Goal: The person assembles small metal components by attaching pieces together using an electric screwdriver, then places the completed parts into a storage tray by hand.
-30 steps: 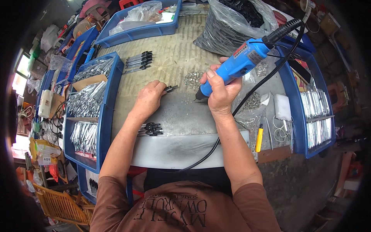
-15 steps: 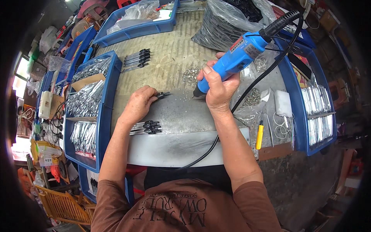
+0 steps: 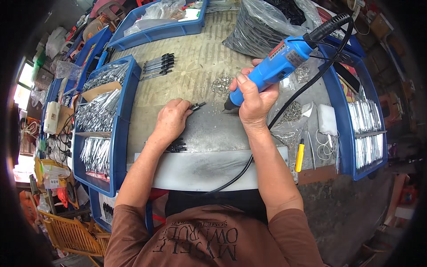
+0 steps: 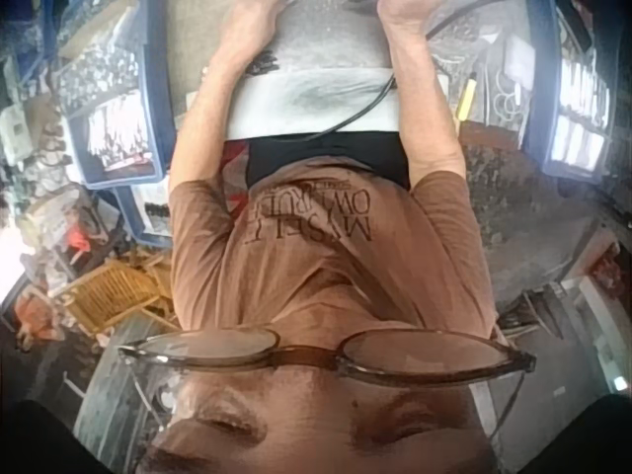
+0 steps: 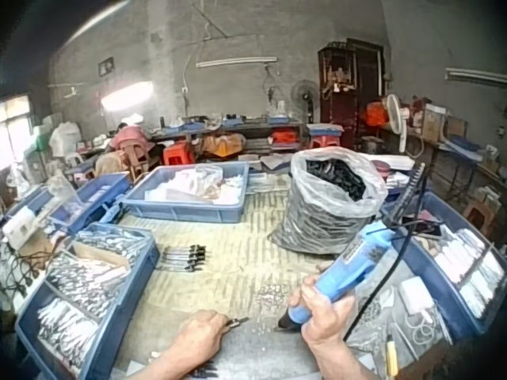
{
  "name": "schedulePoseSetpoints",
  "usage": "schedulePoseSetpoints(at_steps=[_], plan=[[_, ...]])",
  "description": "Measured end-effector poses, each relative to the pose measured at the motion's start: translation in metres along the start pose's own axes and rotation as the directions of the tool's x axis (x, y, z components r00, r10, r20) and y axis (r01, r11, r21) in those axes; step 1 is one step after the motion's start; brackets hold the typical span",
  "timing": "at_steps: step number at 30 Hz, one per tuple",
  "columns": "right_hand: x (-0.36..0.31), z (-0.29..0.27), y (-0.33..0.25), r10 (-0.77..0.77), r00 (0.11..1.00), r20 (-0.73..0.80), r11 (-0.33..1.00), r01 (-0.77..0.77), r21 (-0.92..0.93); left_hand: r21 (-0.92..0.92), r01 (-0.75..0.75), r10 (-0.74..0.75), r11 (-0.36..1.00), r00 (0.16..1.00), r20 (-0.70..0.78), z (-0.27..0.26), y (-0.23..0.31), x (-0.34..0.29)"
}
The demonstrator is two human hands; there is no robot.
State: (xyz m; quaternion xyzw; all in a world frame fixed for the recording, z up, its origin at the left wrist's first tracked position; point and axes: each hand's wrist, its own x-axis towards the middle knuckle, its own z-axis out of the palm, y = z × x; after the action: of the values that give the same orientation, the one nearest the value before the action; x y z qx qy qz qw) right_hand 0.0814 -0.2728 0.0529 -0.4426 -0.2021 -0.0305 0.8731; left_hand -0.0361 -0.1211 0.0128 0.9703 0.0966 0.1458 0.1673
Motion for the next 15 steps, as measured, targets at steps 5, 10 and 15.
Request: schedulePoseSetpoints(at_steps=[5, 10, 15], plan=[[0.0009, -0.0027, 0.0020, -0.005, 1.000, 0.010, 1.000, 0.005, -0.011, 0.004, 0.008, -0.007, 1.000, 1.000, -0.012, 0.0054, -0.0009, 0.0022], [0.0008, -0.0018, 0.0016, -0.001, 1.000, 0.009, 1.000, 0.001, 0.005, -0.027, 0.025, -0.026, 0.999, 1.000, -0.018, 0.0047, 0.0006, 0.0047], [-0.0001, -0.0018, 0.0029, -0.011, 1.000, 0.021, 1.000, 0.011, 0.006, -0.086, 0.067, -0.068, 0.994, 0.998, -0.006, 0.0036, 0.0005, 0.0073]])
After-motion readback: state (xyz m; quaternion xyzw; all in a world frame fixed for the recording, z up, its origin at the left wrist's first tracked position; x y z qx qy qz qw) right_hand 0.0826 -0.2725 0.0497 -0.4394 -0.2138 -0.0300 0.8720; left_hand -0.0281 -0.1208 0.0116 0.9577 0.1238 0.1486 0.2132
